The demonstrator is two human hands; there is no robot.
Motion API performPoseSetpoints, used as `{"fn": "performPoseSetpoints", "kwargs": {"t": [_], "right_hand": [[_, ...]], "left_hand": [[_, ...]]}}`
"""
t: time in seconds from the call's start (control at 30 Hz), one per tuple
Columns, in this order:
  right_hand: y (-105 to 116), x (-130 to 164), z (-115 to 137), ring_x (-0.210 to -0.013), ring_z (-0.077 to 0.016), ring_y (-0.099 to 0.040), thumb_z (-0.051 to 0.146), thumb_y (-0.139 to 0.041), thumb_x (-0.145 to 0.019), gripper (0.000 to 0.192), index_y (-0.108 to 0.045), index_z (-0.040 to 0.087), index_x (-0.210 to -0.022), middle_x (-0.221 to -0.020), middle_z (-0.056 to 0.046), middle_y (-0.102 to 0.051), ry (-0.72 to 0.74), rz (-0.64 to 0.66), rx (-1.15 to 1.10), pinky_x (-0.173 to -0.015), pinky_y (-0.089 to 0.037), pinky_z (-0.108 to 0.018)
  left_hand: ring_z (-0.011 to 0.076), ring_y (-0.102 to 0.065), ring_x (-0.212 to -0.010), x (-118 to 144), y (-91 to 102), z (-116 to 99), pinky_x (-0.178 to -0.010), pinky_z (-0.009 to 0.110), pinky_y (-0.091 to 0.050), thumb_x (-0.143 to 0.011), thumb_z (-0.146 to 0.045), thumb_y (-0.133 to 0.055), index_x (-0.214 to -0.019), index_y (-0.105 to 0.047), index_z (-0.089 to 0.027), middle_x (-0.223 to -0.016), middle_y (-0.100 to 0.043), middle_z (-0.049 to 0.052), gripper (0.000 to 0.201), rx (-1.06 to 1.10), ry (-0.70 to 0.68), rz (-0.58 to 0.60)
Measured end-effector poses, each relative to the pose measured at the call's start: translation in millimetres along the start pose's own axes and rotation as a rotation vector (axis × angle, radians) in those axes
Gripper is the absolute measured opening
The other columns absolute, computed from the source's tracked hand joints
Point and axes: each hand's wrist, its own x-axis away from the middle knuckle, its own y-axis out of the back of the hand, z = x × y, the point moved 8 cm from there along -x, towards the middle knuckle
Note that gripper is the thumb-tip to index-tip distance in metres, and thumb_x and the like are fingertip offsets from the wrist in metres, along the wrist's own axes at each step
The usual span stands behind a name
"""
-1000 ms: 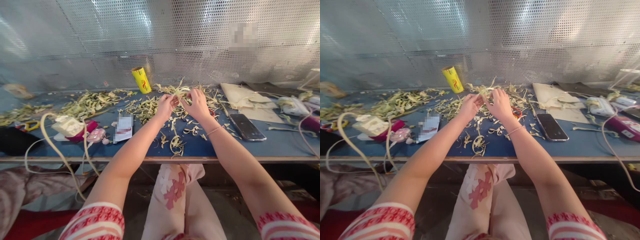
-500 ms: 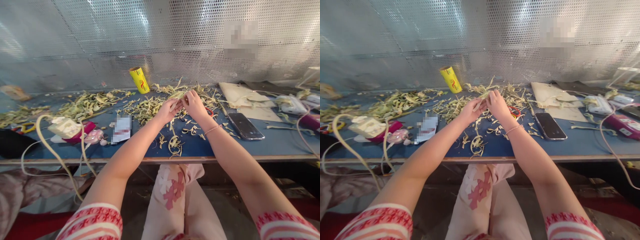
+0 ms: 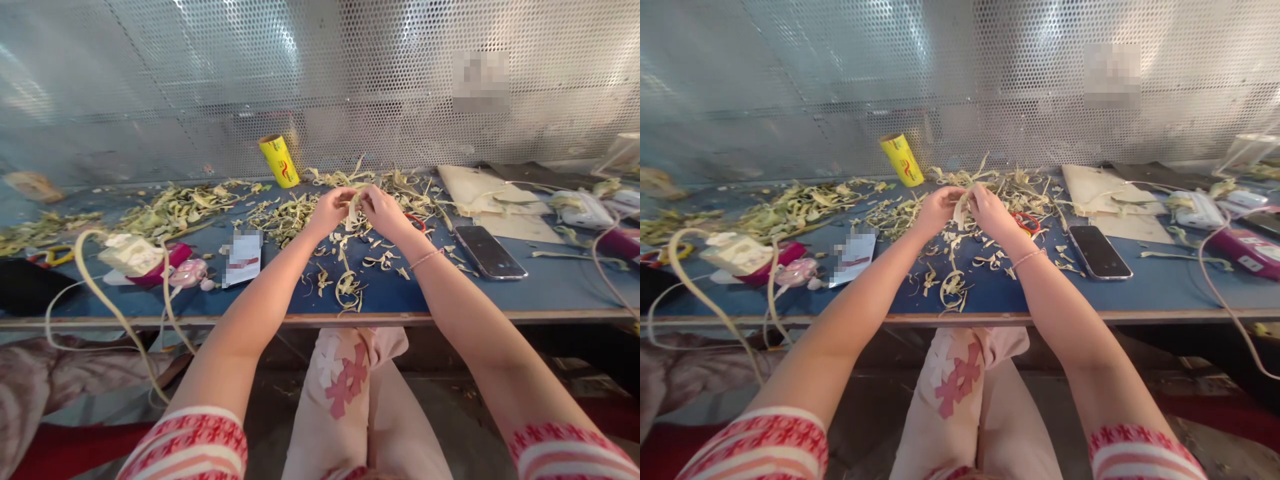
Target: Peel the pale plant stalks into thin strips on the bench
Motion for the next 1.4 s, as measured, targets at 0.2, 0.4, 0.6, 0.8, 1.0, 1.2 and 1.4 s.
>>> {"fn": "performPoseSetpoints", "kwargs": {"t": [0.2,0.4,0.6,0.8,1.0,1.2,1.4], "right_hand": [[2.1,-0.8,7.5,-0.080,-0.0184,-0.053,0.016,-0.041,-0.084,0.010,-0.050,0.020,-0.087,-0.087,-0.008,-0.062,0.018,0.017,-0.013,-0.075,-0.044,-0.032],[3.8,-0.3,9.8,-0.077,-0.0174,-0.053,0.018,-0.042,-0.086,0.011,-0.052,0.020,-0.086,-0.086,-0.008,-0.063,0.028,0.032,0.019,-0.073,-0.043,-0.030],[7.3,0.9,8.6,-0.065,-0.0136,-0.049,0.021,-0.044,-0.085,0.014,-0.058,0.018,-0.087,-0.077,-0.003,-0.062,-0.037,0.029,-0.043,-0.066,-0.041,-0.026],[8.5,0.2,8.8,-0.063,-0.0124,-0.048,0.020,-0.047,-0.083,0.012,-0.058,0.018,-0.086,-0.074,-0.002,-0.060,-0.068,0.032,-0.088,-0.065,-0.040,-0.026],[9.2,1.5,9.0,-0.064,-0.0132,-0.047,0.022,-0.047,-0.083,0.012,-0.055,0.019,-0.091,-0.073,-0.002,-0.057,-0.081,0.000,-0.099,-0.065,-0.041,-0.028],[12.9,0.2,4.7,-0.078,-0.0171,-0.052,0.020,-0.044,-0.085,0.011,-0.055,0.020,-0.088,-0.086,-0.006,-0.058,-0.044,-0.057,-0.036,-0.074,-0.046,-0.033],[23.7,-2.3,2.0,-0.105,-0.0244,-0.054,0.019,-0.051,-0.084,0.016,-0.059,0.020,-0.098,-0.104,-0.011,-0.059,0.002,-0.138,0.097,-0.093,-0.044,-0.046]], "left_hand": [[0.0139,-0.064,-0.081,2.2,2.1,4.1,-0.080,0.028,-0.049,-0.062,-0.033,-0.080,-0.087,-0.065,-0.017,-0.083,-0.070,0.003,0.033,0.100,0.038,-0.078],[0.0143,-0.064,-0.080,2.7,1.6,3.5,-0.080,0.030,-0.050,-0.062,-0.032,-0.080,-0.084,-0.068,-0.017,-0.081,-0.071,0.003,0.029,0.144,0.049,-0.074],[0.0133,-0.065,-0.075,-0.1,4.0,14.2,-0.076,0.029,-0.051,-0.058,-0.030,-0.082,-0.080,-0.068,-0.016,-0.076,-0.070,0.002,0.029,0.217,0.090,-0.101],[0.0111,-0.064,-0.067,0.2,5.0,13.4,-0.068,0.026,-0.050,-0.056,-0.030,-0.084,-0.077,-0.067,-0.015,-0.070,-0.069,0.001,0.030,0.249,0.113,-0.107],[0.0103,-0.063,-0.070,4.3,2.4,3.0,-0.072,0.027,-0.050,-0.059,-0.030,-0.082,-0.082,-0.067,-0.017,-0.076,-0.070,0.001,0.030,0.232,0.113,-0.110],[0.0117,-0.063,-0.077,1.6,7.8,5.0,-0.078,0.028,-0.049,-0.065,-0.027,-0.079,-0.080,-0.068,-0.019,-0.079,-0.069,0.001,0.021,0.157,0.069,-0.136],[0.0152,-0.062,-0.085,3.4,9.8,-6.3,-0.084,0.031,-0.048,-0.073,-0.026,-0.072,-0.081,-0.070,-0.021,-0.085,-0.070,0.002,0.010,0.054,0.015,-0.152]]}}
